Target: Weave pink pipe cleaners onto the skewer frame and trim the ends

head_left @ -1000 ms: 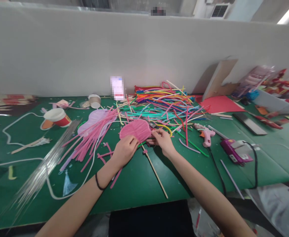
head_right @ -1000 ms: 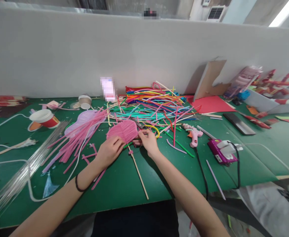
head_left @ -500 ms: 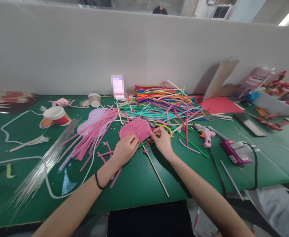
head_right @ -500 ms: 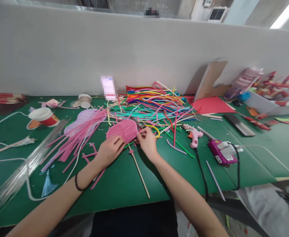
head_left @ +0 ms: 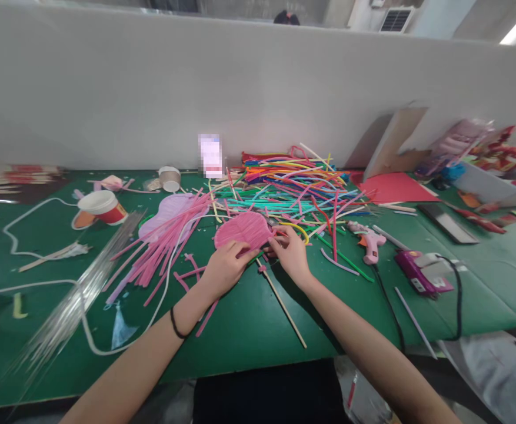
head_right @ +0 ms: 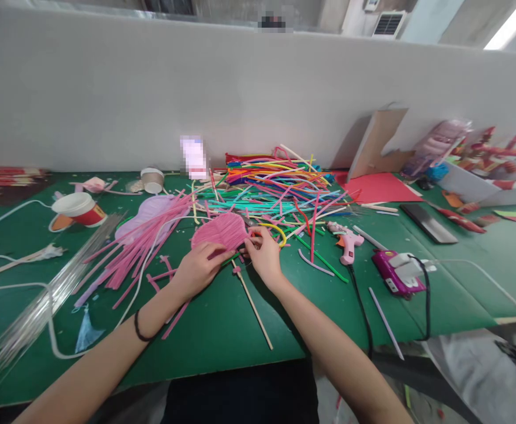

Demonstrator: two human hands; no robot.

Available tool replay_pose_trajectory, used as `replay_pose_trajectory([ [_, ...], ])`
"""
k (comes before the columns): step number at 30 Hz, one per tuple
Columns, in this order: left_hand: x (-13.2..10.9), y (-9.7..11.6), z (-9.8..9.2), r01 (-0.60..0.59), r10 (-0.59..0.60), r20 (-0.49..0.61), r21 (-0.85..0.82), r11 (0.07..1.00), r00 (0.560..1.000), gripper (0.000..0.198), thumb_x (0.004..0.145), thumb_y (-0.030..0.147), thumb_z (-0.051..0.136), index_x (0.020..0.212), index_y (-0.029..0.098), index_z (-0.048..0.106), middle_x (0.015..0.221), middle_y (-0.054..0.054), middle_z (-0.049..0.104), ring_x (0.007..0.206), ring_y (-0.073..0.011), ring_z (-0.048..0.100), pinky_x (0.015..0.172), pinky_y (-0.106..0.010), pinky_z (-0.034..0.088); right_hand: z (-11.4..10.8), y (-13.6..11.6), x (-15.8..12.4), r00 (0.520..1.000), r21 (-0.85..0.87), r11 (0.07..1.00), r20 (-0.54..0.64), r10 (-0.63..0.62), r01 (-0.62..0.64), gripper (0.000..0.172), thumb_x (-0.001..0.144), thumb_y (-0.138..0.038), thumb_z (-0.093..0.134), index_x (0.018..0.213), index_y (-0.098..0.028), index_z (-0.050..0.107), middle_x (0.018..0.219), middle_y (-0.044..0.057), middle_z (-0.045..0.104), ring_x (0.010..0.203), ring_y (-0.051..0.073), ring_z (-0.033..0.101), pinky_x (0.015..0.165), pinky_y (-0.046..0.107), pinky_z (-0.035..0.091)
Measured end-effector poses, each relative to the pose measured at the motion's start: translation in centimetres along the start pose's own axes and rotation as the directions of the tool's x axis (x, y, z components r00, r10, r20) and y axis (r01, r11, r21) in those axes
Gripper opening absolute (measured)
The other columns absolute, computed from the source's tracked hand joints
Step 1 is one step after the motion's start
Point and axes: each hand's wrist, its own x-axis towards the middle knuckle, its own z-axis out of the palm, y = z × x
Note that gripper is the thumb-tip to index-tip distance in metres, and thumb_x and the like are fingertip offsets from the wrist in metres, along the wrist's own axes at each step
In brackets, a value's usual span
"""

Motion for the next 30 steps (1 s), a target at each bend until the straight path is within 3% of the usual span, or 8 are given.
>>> replay_pose_trajectory([
  [7, -0.1, -0.1, -0.1, -0.072, 0.071, 0.044, 0.013, 0.997, 0.996, 0.039, 0.091, 0.019, 0.052, 0.129, 0.021, 0.059, 0.129, -0.006, 0.064, 0.106, -0.0226, 0.059, 0.091, -0.039, 0.051, -0.1, 0.0, -0.3, 1.0, -0.024, 0.999, 0.001, -0.031, 0.031, 0.029, 0.078, -0.03, 0.063, 0.104, -0.022, 0.053, 0.075, -0.001, 0.067, 0.059, 0.016, 0.07, 0.06, 0.029, 0.06],
  [13, 0.0, 0.1, 0.4, -0.116, 0.111, 0.072, 0.061, 0.991, 0.991, 0.04, 0.096, 0.018, 0.043, 0.135, 0.014, 0.053, 0.14, -0.009, 0.054, 0.134, -0.0261, 0.044, 0.109, -0.047, 0.037, -0.2, 0.4, -0.1, 1.0, 0.001, 1.0, 0.004, -0.028, 0.028, 0.032, 0.078, -0.032, 0.062, 0.106, -0.022, 0.051, 0.078, -0.001, 0.067, 0.061, 0.016, 0.07, 0.061, 0.03, 0.06],
  [18, 0.1, 0.0, 1.0, -0.141, 0.133, 0.118, 0.057, 0.988, 0.984, 0.043, 0.096, 0.016, 0.039, 0.139, 0.012, 0.046, 0.145, -0.011, 0.049, 0.135, -0.0246, 0.042, 0.11, -0.046, 0.036, -0.3, 0.5, 0.0, 1.0, -0.036, 0.999, -0.002, -0.023, 0.022, 0.03, 0.079, -0.033, 0.06, 0.105, -0.02, 0.052, 0.081, 0.001, 0.067, 0.062, 0.016, 0.07, 0.061, 0.03, 0.059],
  [30, 0.0, -0.1, 1.4, -0.139, 0.137, 0.097, 0.011, 0.99, 0.986, 0.045, 0.096, 0.014, 0.036, 0.141, 0.014, 0.043, 0.145, -0.013, 0.047, 0.137, -0.023, 0.04, 0.109, -0.044, 0.039, -0.7, 0.6, -0.2, 0.968, -0.322, 0.913, 0.056, -0.245, 0.25, 0.027, 0.088, -0.026, 0.049, 0.113, -0.022, 0.059, 0.091, 0.005, 0.069, 0.072, 0.017, 0.07, 0.068, 0.029, 0.057],
])
